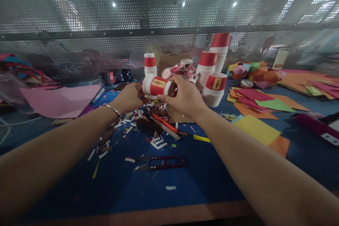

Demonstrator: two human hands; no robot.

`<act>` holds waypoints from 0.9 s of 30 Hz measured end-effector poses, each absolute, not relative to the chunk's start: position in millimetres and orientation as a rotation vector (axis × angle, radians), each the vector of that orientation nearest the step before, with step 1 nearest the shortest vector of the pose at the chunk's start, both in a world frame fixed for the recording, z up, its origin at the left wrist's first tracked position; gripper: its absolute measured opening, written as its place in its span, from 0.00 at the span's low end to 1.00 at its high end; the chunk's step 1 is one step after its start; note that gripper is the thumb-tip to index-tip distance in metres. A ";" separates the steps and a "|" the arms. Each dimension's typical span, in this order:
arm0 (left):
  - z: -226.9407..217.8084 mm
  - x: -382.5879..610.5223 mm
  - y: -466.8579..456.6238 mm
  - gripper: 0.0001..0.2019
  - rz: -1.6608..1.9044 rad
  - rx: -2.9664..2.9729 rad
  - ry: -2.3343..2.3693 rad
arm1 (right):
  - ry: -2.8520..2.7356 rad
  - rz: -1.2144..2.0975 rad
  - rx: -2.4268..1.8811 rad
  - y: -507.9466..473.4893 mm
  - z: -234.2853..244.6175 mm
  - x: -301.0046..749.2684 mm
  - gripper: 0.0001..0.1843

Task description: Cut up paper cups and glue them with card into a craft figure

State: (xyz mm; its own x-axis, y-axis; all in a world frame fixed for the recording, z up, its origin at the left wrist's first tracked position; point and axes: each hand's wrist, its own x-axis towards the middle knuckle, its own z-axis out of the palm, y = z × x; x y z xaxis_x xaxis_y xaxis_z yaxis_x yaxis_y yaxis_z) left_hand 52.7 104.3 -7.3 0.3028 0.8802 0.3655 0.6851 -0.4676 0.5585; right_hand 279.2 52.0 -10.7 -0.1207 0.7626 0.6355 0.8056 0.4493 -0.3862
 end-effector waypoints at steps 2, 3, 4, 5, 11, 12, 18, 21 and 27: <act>-0.4 48.0 94.2 0.26 0.970 2.310 1.380 | -1.908 -0.025 -1.317 49.1 -8.7 276.8 0.27; 2.0 45.3 87.8 0.32 0.986 2.312 1.352 | -1.926 -0.005 -1.304 47.1 -7.5 275.4 0.26; 3.7 42.7 80.6 0.37 0.991 2.296 1.298 | -1.949 0.019 -1.284 44.9 -6.2 273.8 0.27; 5.1 40.2 72.9 0.38 0.995 2.193 1.176 | -1.971 0.046 -1.264 42.6 -4.8 272.2 0.27; 12.8 23.8 27.2 0.26 0.940 1.514 0.877 | -2.074 0.427 -1.135 31.2 0.4 262.2 0.25; 14.3 20.0 21.9 0.25 0.945 1.444 0.879 | -2.076 0.525 -1.091 29.6 0.7 260.4 0.25; 20.9 -2.7 11.6 0.25 0.933 1.358 0.898 | -2.096 0.688 -1.032 19.8 3.8 249.8 0.23; 24.9 -8.5 13.7 0.23 0.912 1.334 0.874 | -2.119 0.654 -1.016 17.4 4.5 247.2 0.25; 26.0 -13.4 18.4 0.21 0.858 1.316 0.867 | -2.150 0.634 -1.016 18.7 0.7 248.9 0.28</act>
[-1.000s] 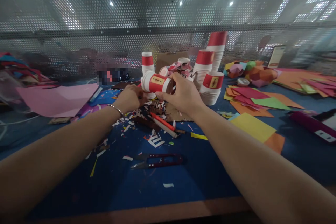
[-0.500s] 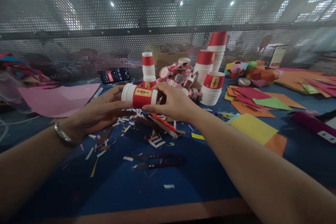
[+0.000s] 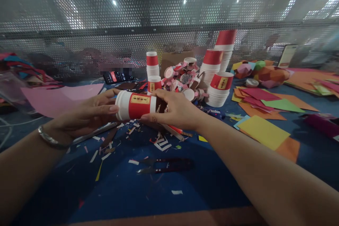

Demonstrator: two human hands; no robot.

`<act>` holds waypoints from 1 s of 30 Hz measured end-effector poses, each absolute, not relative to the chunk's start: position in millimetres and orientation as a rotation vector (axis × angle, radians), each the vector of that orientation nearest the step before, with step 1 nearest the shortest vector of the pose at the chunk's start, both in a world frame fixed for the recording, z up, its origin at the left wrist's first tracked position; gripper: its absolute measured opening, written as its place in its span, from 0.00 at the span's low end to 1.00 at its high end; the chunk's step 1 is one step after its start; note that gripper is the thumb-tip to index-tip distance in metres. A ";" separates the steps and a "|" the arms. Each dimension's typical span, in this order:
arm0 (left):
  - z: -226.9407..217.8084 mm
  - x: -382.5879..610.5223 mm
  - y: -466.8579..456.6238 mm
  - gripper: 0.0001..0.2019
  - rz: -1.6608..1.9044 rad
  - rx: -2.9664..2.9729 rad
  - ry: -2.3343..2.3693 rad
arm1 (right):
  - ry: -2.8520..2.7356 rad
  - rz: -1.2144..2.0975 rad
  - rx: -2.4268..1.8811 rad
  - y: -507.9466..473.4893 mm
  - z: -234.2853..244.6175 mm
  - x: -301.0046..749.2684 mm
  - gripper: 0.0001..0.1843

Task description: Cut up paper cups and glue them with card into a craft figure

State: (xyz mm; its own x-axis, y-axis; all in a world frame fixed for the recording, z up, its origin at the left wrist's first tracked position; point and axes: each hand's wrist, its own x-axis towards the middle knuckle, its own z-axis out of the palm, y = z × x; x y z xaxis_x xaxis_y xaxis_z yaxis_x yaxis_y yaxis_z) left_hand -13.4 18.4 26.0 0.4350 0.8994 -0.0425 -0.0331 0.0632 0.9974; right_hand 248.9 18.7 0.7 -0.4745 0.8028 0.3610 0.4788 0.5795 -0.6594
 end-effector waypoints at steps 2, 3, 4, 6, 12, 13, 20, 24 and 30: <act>23.8 -14.6 19.4 0.20 0.827 1.336 0.880 | -2.162 0.628 -1.034 20.1 -0.7 250.7 0.30; 22.6 -15.2 19.6 0.20 0.813 1.354 0.887 | -2.170 0.627 -1.044 20.7 -1.0 251.5 0.31; 21.3 -15.9 19.7 0.20 0.799 1.375 0.890 | -2.177 0.624 -1.052 21.2 -1.1 252.2 0.32; 18.7 -17.1 19.4 0.21 0.770 1.407 0.877 | -2.191 0.617 -1.057 21.8 -0.6 253.3 0.34; 12.6 -13.1 17.6 0.27 0.821 1.479 0.907 | -2.206 0.565 -1.058 21.7 -0.1 253.6 0.33; 11.9 -10.9 16.9 0.27 0.853 1.519 0.942 | -2.213 0.548 -1.052 21.9 -0.8 253.5 0.33; 12.4 0.2 7.8 0.26 0.962 1.698 1.104 | -2.219 0.402 -1.031 22.3 -4.2 251.4 0.33; 12.5 -0.9 6.3 0.25 0.971 1.807 1.189 | -2.225 0.356 -1.025 21.4 -4.0 249.9 0.35; 9.5 -5.4 8.5 0.22 0.771 1.818 1.170 | -2.244 0.282 -1.010 22.9 -5.4 251.3 0.32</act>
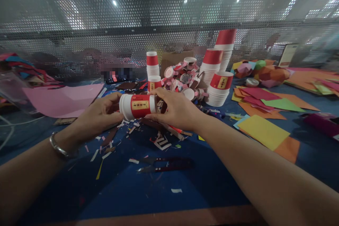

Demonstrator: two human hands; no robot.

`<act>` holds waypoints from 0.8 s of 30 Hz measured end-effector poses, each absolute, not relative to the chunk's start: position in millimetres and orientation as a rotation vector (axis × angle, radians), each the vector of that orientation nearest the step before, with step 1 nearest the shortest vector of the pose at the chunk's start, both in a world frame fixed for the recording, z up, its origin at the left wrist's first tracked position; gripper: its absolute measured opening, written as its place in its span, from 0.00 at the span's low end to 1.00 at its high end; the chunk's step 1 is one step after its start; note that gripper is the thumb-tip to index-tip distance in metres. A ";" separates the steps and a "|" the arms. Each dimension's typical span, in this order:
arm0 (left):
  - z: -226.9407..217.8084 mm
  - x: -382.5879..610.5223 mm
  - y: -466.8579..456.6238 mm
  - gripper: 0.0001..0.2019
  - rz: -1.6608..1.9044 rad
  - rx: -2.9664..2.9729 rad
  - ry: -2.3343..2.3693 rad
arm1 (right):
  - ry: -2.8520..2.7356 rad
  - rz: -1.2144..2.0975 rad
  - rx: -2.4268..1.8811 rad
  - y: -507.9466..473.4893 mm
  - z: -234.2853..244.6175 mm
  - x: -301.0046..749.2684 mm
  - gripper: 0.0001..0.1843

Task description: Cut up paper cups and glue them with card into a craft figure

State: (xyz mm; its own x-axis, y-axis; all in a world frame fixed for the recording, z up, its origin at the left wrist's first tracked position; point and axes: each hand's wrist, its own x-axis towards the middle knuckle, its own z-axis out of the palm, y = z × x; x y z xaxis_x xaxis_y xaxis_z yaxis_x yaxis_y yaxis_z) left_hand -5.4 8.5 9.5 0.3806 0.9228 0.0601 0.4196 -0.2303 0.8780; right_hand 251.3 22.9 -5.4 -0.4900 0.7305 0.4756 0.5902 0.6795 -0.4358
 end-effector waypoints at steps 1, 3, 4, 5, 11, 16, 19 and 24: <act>9.5 -5.5 8.8 0.22 0.733 1.837 1.153 | -2.245 0.285 -1.005 23.5 -5.9 252.0 0.33; 10.1 -4.9 9.1 0.22 0.713 1.898 1.138 | -2.243 0.300 -0.988 24.6 -6.8 253.3 0.34; 10.5 -4.4 9.1 0.21 0.723 1.927 1.139 | -2.243 0.311 -0.981 25.1 -7.1 253.9 0.35; 10.9 -3.9 9.1 0.20 0.737 1.946 1.141 | -2.246 0.317 -0.976 25.3 -7.4 254.4 0.36; 10.6 -5.5 8.9 0.22 0.732 1.933 1.118 | -2.267 0.258 -0.973 22.4 -7.5 252.0 0.35; 10.2 -6.9 8.5 0.23 0.743 1.976 1.183 | -2.292 0.132 -0.986 20.4 -8.4 249.4 0.36; 11.1 -5.7 7.4 0.22 0.745 2.001 1.212 | -2.298 0.112 -0.996 20.3 -8.2 249.5 0.37; 13.5 -8.1 7.2 0.20 0.723 1.976 1.167 | -2.315 0.093 -1.012 18.0 -6.3 248.8 0.37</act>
